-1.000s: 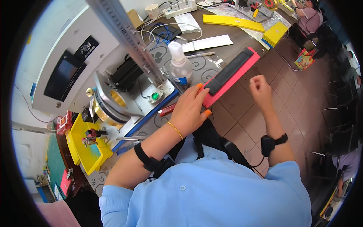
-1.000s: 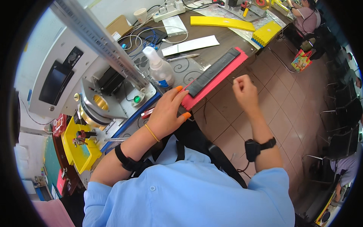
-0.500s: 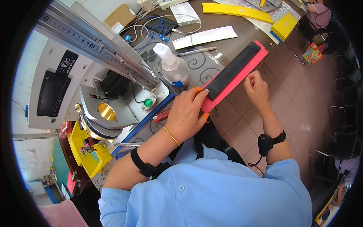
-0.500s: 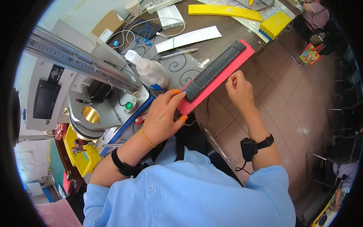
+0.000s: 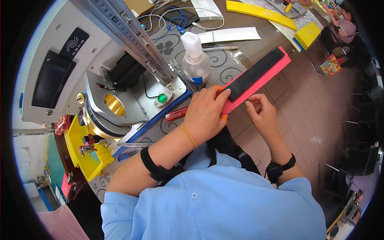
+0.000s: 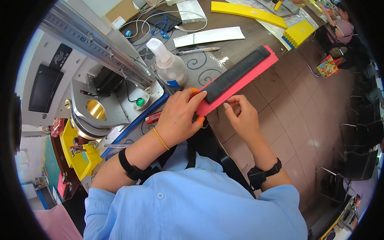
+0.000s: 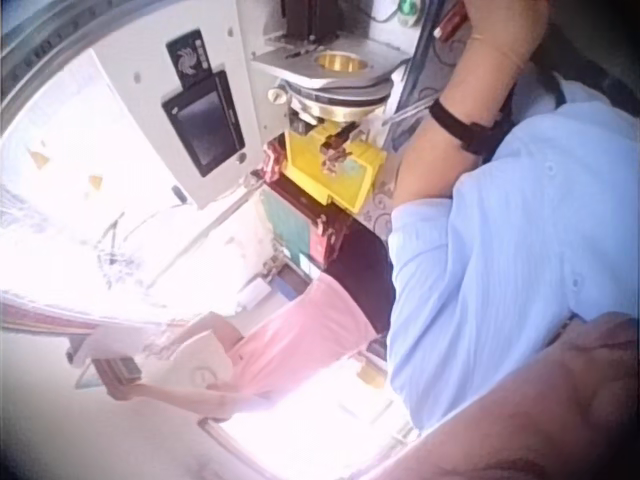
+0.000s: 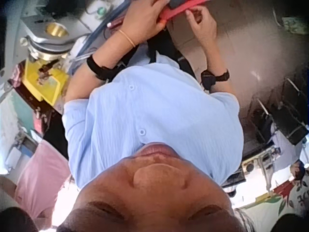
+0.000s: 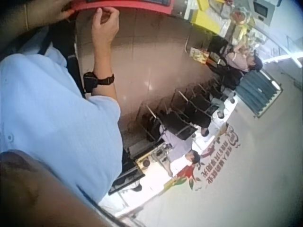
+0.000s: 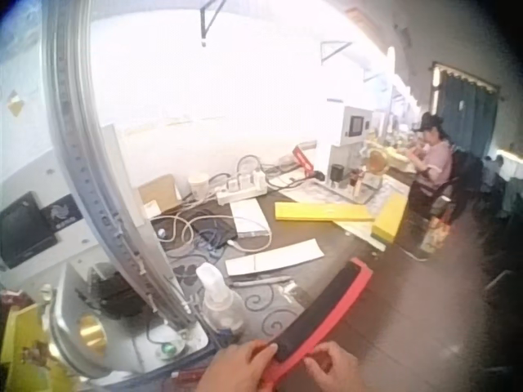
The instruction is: The person assembles small blue electronic components using a specialized assembly machine, applying glue from a bottle, and positioning the parts with tweezers.
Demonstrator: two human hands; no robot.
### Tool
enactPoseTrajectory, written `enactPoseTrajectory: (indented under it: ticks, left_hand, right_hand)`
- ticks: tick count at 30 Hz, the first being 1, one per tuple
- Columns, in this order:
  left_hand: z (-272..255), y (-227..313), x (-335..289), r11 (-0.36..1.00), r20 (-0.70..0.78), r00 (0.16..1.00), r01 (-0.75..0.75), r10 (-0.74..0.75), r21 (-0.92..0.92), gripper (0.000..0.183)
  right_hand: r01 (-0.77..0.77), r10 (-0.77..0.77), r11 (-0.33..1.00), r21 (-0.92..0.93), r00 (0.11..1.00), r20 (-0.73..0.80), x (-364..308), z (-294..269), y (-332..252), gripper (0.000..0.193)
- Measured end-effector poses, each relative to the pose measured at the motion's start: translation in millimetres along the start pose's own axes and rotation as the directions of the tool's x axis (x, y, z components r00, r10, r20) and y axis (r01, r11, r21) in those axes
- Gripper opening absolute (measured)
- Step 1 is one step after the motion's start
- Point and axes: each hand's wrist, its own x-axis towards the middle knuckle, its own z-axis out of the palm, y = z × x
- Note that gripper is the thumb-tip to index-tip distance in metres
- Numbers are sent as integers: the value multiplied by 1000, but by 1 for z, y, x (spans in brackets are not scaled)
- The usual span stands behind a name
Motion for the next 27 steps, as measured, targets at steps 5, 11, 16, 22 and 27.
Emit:
enactPoseTrajectory:
  ticks: [5,11,16,22,27]
  left_hand:
    - [-3,-3,-2,999,-25,999,34,-34,-23,54]
    - [20,-3,-6,990,-103,993,38,-52,-133,42]
    - [56,-15,-5,1000,-283,959,-10,16,23,50]
    - [45,-17,-5,995,-136,991,-6,19,97,57]
    - [52,-7,3,994,-154,987,-32,48,105,62]
  right_hand:
    - [-51,52,999,4,999,-11,5,12,12,14]
    - [-12,13,979,-205,1000,2,-6,4,23,21]
    - [-2,4,998,-64,1000,26,0,15,71,23]
    - [40,-36,999,21,987,-156,21,25,72,30]
    - [-108,-83,885,452,920,383,60,-70,120,17]
